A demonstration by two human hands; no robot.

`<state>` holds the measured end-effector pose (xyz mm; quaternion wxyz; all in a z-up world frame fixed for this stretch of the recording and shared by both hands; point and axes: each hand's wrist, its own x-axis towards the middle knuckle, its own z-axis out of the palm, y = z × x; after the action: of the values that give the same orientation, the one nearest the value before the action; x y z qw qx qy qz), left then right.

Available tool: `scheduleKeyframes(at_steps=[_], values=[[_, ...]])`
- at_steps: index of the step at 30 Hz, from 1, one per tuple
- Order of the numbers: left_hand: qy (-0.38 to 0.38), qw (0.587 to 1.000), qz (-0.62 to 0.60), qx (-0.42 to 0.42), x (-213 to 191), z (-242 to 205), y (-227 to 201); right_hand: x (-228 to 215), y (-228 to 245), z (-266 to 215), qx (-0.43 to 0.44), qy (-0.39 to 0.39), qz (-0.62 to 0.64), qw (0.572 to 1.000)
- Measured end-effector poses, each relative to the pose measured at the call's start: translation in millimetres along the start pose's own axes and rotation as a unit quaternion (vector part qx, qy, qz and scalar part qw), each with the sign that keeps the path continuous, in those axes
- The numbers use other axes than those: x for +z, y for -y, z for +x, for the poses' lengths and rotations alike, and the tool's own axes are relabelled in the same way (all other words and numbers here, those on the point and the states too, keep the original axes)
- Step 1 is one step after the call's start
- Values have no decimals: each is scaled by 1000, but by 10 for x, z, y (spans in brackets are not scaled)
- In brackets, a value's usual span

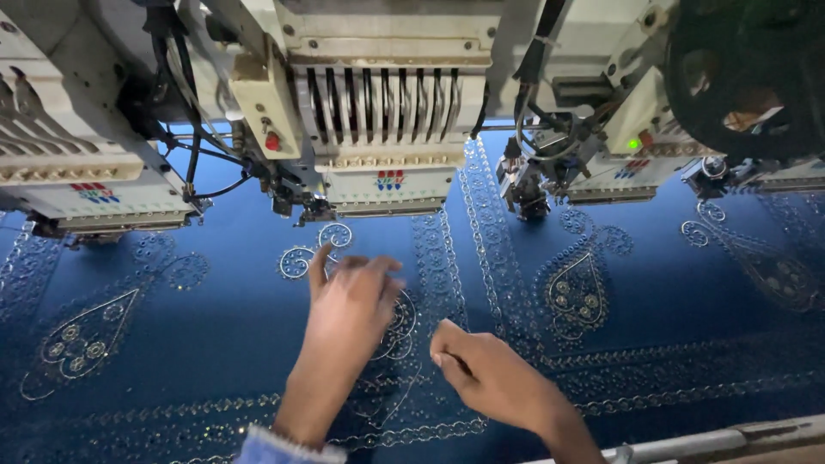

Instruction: The person threads an industrial multi-head embroidery machine, guiding thread through various eyelets, tensioners, and needles, and then operates the control panel to set the machine's parameters.

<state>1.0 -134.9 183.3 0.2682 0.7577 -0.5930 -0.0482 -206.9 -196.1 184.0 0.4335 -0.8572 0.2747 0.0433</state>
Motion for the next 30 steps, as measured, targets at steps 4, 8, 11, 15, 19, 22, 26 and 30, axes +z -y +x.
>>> scheduleKeyframes(at_steps=[4,8,11,15,19,22,26,30], values=[[7,1000,1,23,267,183,25,41,-74,-7,-32,-8,-2,999],[76,985,-136,-68,290,311,-121,29,-63,-4,-27,5,-15,1000],[153,890,-365,-228,280,369,-157,32,-19,1,-16,13,4,1000],[72,911,-361,-188,416,290,-56,-30,-38,34,19,-69,-67,995],[34,989,-129,-57,268,80,-256,-153,181,161,-100,-275,-2,956],[275,937,-22,213,199,-131,-402,-209,260,248,-130,-226,235,937],[307,916,-53,253,-90,-85,-417,-92,123,385,-12,76,574,815],[110,973,-194,67,-81,-4,-97,-19,-163,499,28,66,578,813]])
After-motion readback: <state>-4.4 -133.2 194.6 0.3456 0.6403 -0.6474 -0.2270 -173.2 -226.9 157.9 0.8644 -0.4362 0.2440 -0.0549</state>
